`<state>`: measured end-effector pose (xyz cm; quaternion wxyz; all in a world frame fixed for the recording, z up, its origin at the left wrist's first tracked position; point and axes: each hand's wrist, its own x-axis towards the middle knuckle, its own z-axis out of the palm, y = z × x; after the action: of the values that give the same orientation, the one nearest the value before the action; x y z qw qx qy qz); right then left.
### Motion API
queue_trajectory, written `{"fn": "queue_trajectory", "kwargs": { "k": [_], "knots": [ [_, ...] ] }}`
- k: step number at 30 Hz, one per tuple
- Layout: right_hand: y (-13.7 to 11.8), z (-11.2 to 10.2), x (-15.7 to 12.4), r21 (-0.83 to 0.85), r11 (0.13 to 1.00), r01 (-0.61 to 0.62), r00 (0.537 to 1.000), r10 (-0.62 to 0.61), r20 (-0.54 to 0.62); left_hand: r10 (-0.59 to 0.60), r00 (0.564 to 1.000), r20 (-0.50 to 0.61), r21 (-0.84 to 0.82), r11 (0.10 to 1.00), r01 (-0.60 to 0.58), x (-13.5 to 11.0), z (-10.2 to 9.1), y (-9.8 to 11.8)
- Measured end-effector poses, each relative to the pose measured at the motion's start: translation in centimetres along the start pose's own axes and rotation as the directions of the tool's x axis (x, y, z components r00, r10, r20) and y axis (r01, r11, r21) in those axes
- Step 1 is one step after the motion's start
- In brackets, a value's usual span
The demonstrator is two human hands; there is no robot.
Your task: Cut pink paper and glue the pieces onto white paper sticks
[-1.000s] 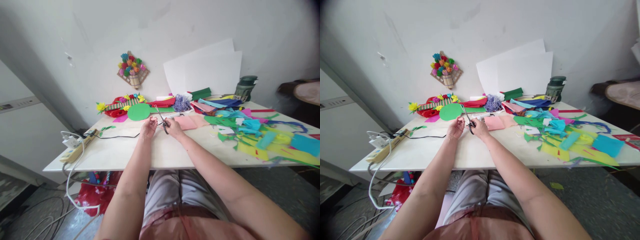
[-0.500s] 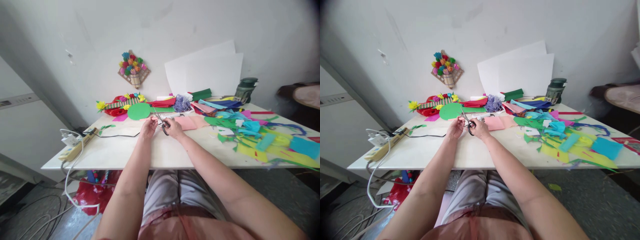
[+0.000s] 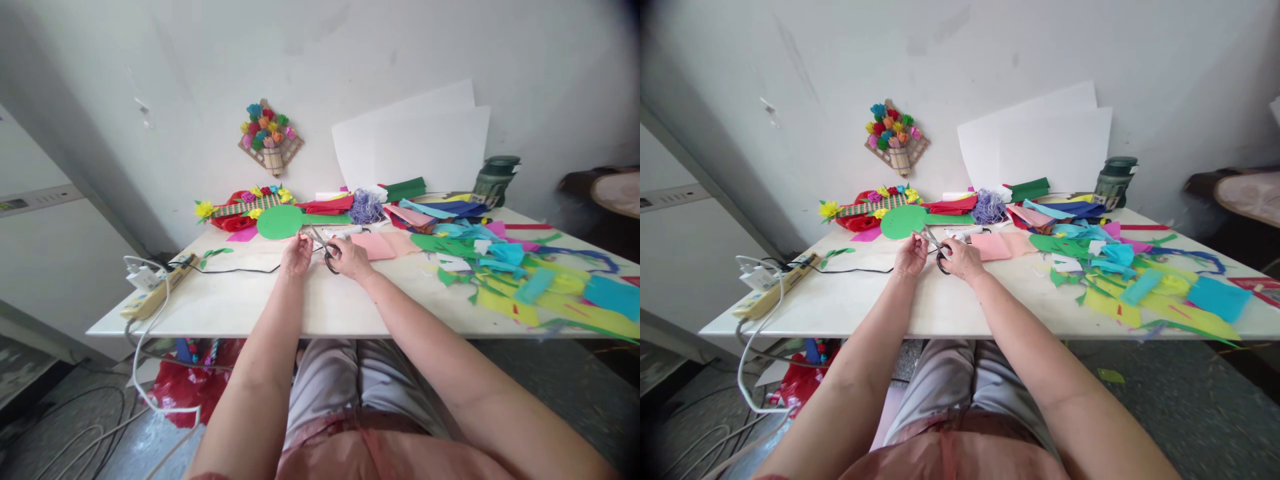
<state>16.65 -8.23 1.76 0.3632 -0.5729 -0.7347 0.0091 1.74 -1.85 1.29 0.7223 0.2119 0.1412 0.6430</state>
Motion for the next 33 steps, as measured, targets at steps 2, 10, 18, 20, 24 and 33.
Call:
{"fn": "queue_trajectory", "kwargs": {
  "k": [2, 10, 18, 20, 24, 33],
  "knots": [
    [-0.01, 0.05, -0.01, 0.002, 1.000, 0.007, 1.000, -0.007, -0.004, -0.005, 1.000, -0.008, 0.007, 1.000, 0.005, 0.02, -0.04, -0.02],
    [-0.46, -0.32, -0.16, 0.000, 1.000, 0.024, 1.000, -0.024, 0.015, -0.014, 1.000, -0.002, 0.021, 1.000, 0.014, -0.06, 0.10, -0.10],
    [-0.52, -0.36, -0.21, 0.039, 0.998, 0.040, 0.999, -0.040, 0.004, -0.056, 0.998, 0.011, 0.011, 0.998, 0.056, -0.32, 0.42, -0.17],
    [-0.53, -0.36, -0.19, 0.040, 0.999, 0.037, 0.999, -0.037, 0.010, -0.056, 0.998, -0.005, 0.032, 0.998, 0.056, -0.38, 0.51, -0.16],
    [-0.57, -0.36, -0.16, 0.029, 0.999, 0.033, 0.999, -0.033, 0.023, -0.066, 0.998, -0.018, 0.036, 0.997, 0.067, -0.45, 0.63, -0.15],
    [-0.53, -0.16, -0.07, -0.006, 0.998, 0.060, 0.998, -0.060, -0.003, -0.063, 0.998, -0.023, 0.017, 0.998, 0.064, -0.67, 0.88, -0.11]
  ]
}}
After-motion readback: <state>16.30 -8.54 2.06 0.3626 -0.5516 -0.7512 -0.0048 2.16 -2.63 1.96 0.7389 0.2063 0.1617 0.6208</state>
